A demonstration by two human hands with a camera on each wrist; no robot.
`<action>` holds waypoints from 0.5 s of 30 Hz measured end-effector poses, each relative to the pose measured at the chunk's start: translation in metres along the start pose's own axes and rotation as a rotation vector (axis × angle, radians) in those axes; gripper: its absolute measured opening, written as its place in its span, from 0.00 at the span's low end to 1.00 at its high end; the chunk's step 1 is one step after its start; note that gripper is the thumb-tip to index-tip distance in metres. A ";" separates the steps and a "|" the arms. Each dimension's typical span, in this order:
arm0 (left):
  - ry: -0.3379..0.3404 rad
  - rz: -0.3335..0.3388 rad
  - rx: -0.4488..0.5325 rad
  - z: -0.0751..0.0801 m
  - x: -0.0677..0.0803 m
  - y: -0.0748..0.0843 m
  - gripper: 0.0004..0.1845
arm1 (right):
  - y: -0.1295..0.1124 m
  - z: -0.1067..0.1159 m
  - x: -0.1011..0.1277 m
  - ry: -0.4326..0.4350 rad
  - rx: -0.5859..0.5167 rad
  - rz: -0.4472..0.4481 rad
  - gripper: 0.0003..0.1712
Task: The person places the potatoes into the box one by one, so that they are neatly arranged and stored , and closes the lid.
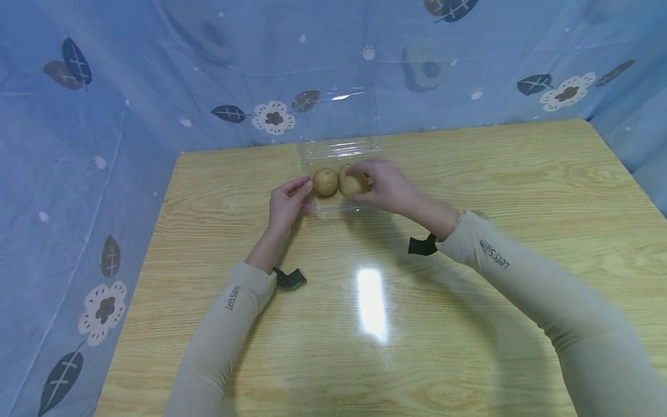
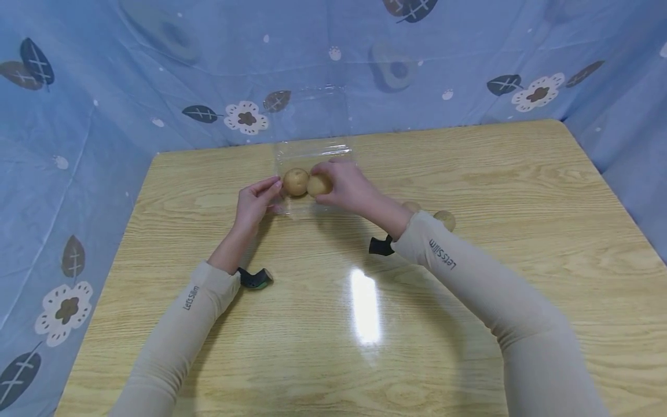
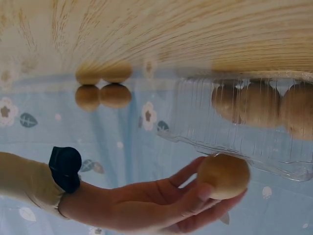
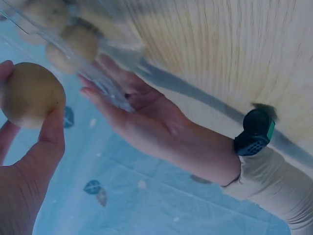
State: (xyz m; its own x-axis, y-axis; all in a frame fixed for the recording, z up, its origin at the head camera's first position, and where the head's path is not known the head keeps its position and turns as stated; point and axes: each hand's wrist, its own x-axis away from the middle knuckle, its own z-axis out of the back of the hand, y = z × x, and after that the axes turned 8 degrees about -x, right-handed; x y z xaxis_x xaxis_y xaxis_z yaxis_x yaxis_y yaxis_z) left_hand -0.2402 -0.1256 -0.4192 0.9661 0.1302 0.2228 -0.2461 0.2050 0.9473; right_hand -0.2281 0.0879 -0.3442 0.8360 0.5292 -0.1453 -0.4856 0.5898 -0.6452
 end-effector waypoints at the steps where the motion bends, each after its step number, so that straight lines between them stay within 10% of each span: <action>1: -0.002 -0.001 0.001 0.000 0.000 0.000 0.18 | -0.001 -0.002 -0.002 -0.003 -0.001 0.005 0.26; 15: -0.006 -0.008 0.002 0.000 -0.001 -0.003 0.19 | -0.001 -0.033 -0.026 -0.036 -0.094 -0.092 0.25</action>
State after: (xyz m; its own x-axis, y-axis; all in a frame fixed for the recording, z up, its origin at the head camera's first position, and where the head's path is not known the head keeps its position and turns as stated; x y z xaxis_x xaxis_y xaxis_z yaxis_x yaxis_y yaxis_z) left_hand -0.2408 -0.1265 -0.4221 0.9684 0.1228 0.2169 -0.2385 0.2039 0.9495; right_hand -0.2410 0.0536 -0.3640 0.8653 0.4980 -0.0569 -0.3801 0.5779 -0.7222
